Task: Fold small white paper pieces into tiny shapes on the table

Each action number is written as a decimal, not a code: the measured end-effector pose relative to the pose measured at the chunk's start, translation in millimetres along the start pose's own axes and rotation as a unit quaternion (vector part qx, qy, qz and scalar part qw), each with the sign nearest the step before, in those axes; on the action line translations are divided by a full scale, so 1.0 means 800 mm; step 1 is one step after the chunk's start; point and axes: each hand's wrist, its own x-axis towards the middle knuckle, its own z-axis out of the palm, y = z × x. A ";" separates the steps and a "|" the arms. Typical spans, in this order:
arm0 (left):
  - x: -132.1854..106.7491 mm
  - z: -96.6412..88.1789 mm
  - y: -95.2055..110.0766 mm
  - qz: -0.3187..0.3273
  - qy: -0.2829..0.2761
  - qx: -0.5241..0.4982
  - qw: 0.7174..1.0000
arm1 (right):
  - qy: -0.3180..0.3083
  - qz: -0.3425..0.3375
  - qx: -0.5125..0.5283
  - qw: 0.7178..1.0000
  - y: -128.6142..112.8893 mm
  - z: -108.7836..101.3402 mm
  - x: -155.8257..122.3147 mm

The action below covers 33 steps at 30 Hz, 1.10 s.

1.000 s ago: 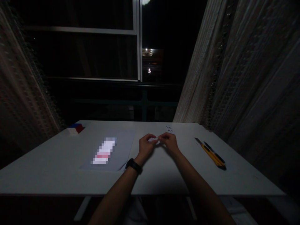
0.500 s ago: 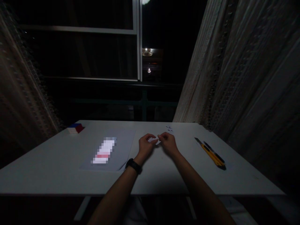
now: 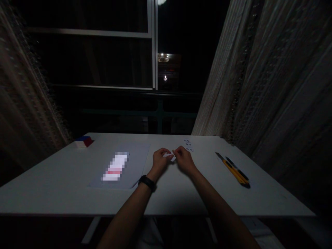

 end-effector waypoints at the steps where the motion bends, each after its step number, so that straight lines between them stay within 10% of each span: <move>1: 0.000 0.000 -0.001 -0.008 -0.002 -0.006 1.000 | -0.004 -0.005 -0.006 1.000 0.000 0.000 -0.001; 11: 0.003 -0.002 -0.009 -0.057 -0.076 -0.002 0.995 | -0.020 -0.082 -0.089 0.992 0.005 -0.005 -0.003; 33: 0.007 -0.008 -0.011 -0.072 -0.092 -0.037 0.993 | -0.101 -0.014 -0.005 0.995 0.013 -0.008 0.002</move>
